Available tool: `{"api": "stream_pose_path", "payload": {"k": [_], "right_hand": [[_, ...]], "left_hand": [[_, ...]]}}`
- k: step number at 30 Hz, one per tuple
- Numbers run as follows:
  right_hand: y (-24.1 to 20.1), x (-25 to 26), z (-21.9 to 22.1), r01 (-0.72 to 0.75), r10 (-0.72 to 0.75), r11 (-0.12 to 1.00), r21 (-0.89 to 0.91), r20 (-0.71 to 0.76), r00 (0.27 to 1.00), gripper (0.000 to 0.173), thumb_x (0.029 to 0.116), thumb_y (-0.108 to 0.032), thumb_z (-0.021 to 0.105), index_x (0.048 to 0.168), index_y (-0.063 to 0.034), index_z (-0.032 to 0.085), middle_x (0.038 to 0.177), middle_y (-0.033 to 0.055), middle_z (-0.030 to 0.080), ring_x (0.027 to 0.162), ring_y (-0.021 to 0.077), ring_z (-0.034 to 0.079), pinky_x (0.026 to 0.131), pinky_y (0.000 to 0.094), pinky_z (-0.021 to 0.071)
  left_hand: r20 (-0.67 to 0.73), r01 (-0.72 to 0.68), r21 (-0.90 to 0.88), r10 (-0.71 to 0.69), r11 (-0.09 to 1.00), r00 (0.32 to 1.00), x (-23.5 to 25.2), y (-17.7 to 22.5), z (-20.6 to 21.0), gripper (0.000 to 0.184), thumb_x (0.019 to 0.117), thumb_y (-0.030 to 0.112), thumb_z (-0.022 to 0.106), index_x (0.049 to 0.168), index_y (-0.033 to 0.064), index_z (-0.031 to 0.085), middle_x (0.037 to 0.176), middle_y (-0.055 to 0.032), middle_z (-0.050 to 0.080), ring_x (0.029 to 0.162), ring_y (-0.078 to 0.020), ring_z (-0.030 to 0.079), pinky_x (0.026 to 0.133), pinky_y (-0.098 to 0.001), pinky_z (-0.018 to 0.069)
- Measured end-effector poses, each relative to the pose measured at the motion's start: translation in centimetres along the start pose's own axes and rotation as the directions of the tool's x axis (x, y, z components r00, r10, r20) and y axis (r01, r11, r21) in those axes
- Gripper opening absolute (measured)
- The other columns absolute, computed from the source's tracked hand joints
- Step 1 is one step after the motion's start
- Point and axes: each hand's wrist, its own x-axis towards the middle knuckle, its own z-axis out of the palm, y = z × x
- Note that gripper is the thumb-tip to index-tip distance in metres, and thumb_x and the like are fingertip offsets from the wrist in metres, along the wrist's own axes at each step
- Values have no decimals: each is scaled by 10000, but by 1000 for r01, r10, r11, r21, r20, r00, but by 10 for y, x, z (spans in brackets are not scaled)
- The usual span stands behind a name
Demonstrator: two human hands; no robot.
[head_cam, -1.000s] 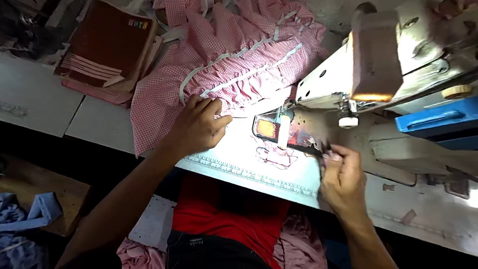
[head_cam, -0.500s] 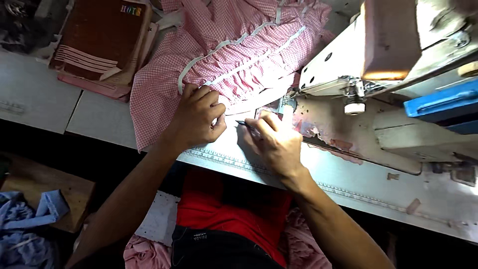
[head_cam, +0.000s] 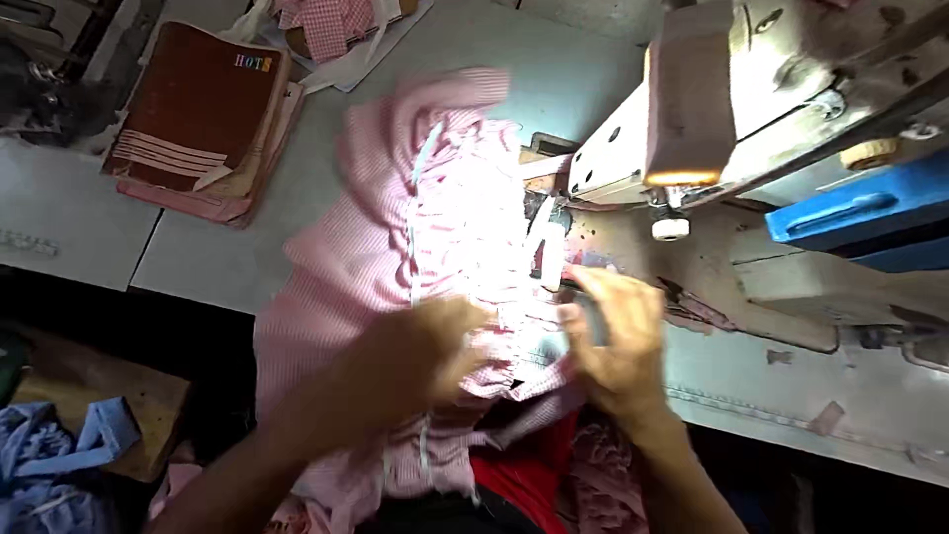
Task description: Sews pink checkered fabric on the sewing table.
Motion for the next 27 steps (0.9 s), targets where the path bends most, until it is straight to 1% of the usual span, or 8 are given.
{"api": "stream_pose_path", "payload": {"k": [3,5,7,10,14,16,21,27], "right_hand": [[-42,8,25,190,-205,978,89,210,956,473,997,-459,598,1329,-131,678,1315,130,673,1247,343,609,1027,600,465],[-53,-7,20,292,-323,945,146,295,899,203,998,-287,599,1057,-146,733,1010,70,727,1016,294,680,878,529,531],[-54,-35,-10,301,-408,912,279,544,733,125,949,-217,622,892,-145,706,824,36,694,861,269,689,743,493,556],[-52,-58,-47,115,-452,881,459,745,491,230,932,-354,718,959,-128,740,855,73,714,846,306,712,664,525,573],[-61,-32,-17,-148,-28,764,628,261,965,230,1029,-240,584,1069,-64,728,1011,19,722,956,72,684,845,276,590],[-51,-17,22,-280,322,828,485,-3,947,200,1026,-204,569,1126,-79,690,1062,20,686,1000,92,655,859,295,566],[-21,-10,31,-288,288,958,11,-24,957,497,981,-390,599,1394,-114,620,1240,125,644,1129,326,575,954,497,464],[-9,10,20,-320,325,945,-70,75,943,619,982,-597,530,1410,-159,618,1095,140,641,1031,351,582,861,525,463]], "left_hand": [[-98,181,370,-156,911,983,32,-48,2,560,1047,430,524,1535,156,495,1607,-118,433,1472,-337,411,1188,-556,336],[-53,187,467,-184,864,981,26,-53,10,720,968,661,497,1487,164,554,1442,-180,569,1272,-403,562,1004,-609,454],[-35,55,408,-44,911,998,15,-44,16,603,956,672,498,1216,191,752,928,-80,699,853,-278,652,776,-495,496],[77,-134,242,119,961,990,13,-37,42,285,1025,399,523,1125,289,765,906,5,680,912,-205,633,863,-481,453],[44,-168,-26,169,985,985,53,-27,72,234,923,329,611,1060,251,785,1217,-85,664,1226,-318,554,1007,-562,404],[-49,-136,-221,129,966,990,78,-29,77,262,918,147,597,1114,149,770,1286,-94,647,1274,-282,542,1052,-512,425],[-100,-64,-103,54,993,993,108,-53,67,415,959,198,653,1349,58,642,1441,-126,587,1364,-279,506,1156,-420,390],[-186,31,-39,-38,999,982,128,-52,74,350,967,270,710,1251,71,662,1052,-42,731,1032,-187,653,958,-351,492]]}}
